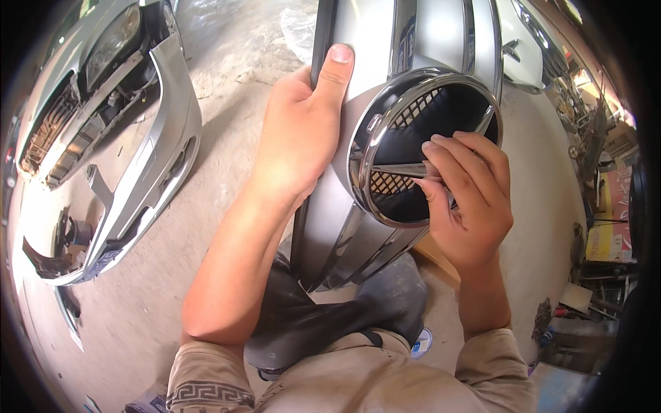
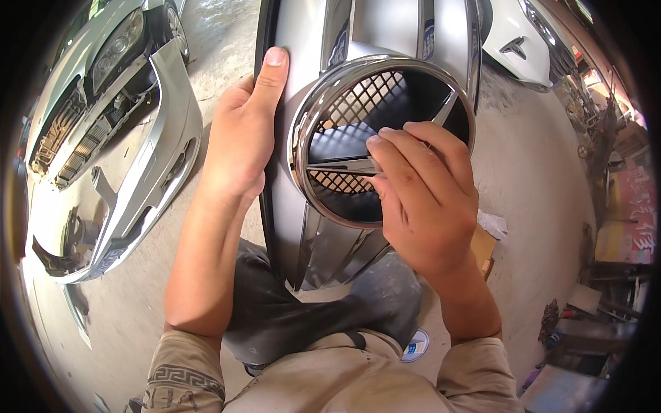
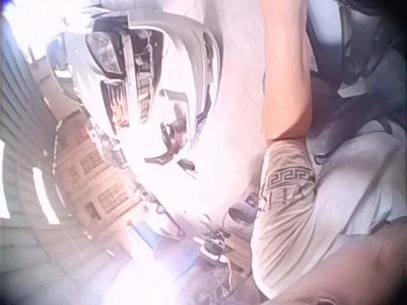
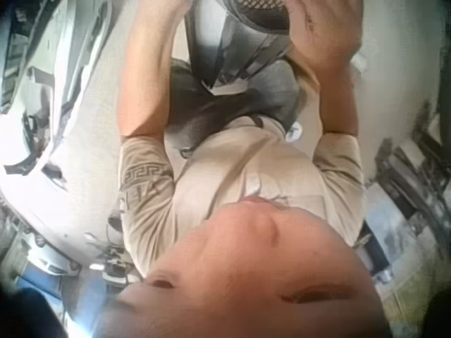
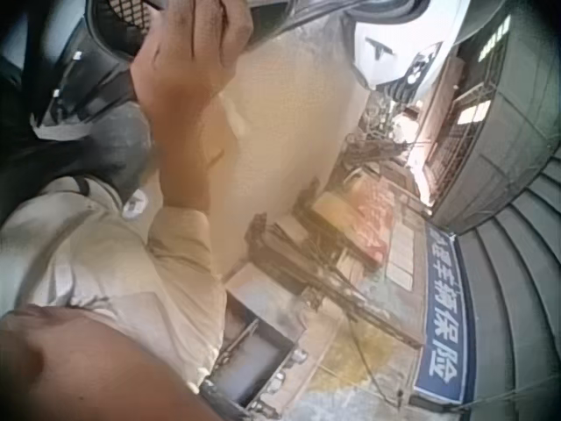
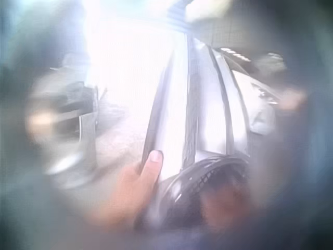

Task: The person uses a utility knife to scrape residue from the inner edge of a chrome car grille. They then pick up a Mercedes-Benz emblem and fit it into the center of the grille, pressing it into place.

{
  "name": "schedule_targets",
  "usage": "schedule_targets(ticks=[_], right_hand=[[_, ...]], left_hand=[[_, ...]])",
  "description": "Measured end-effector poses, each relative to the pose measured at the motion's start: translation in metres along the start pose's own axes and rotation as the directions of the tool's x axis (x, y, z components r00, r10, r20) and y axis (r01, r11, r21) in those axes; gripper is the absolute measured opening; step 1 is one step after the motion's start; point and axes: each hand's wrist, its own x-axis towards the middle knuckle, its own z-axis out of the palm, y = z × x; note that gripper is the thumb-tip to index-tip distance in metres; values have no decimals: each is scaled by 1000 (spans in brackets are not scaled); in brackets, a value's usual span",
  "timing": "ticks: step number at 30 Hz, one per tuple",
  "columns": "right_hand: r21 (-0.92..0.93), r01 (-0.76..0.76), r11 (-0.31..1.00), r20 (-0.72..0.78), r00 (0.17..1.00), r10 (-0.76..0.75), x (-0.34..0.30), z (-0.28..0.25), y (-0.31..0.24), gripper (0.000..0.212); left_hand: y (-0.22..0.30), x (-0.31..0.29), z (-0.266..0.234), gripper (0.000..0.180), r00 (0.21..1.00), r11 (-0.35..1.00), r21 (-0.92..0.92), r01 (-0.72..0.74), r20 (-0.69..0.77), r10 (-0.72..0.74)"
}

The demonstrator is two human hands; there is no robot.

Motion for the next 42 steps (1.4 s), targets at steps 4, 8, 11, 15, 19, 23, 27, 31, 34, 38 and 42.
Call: schedule_targets(ticks=[4, 8, 11, 15, 19, 23, 27, 31, 34, 38, 42], right_hand=[[-9, 5, 1000, 11, 1000, -5, 1, 3, -1, 41], [-5, -26, 1000, 14, 1000, 26, 0, 3, 0, 41], [-6, -35, 999, 16, 999, 35, 0, 4, 0, 41], [56, -49, 997, 62, 997, 45, 1, 4, 5, 43], [107, -159, 981, 115, 982, 147, -1, 3, 0, 46], [1, -75, 997, 39, 996, 74, -9, 8, 5, 47], [-47, -39, 998, 23, 999, 40, -13, 10, 6, 41], [-55, -42, 998, 8, 999, 42, -13, 11, 6, 41], [-49, -24, 999, 8, 1000, 24, -12, 11, 8, 42], [-35, -7, 999, -19, 1000, 6, -10, 13, 8, 47], [-30, -4, 1000, -21, 1000, 4, -11, 13, 10, 52]], left_hand=[[5, -2, 0, 56, 999, 998, -53, 45, -13, -46], [1, 1, 0, 56, 1000, 1000, -1, 17, -1, -17], [-1, 2, 0, 57, 1000, 1000, 8, 3, -5, -2], [0, 3, 0, 59, 999, 999, -35, 37, -18, -38], [-4, 5, -6, 60, 995, 995, -9, 98, -7, -98], [-2, 4, 2, 61, 997, 996, -48, 71, 0, -71], [-4, 4, -1, 62, 997, 996, 41, 79, -2, -78], [-6, 3, 0, 63, 998, 998, 34, 58, 0, -58], [-5, 3, 0, 63, 999, 998, 15, 54, 2, -54], [-8, 6, -5, 62, 997, 996, 48, 76, 17, -77], [-3, 4, 2, 62, 996, 996, 2, 93, -3, -93]])
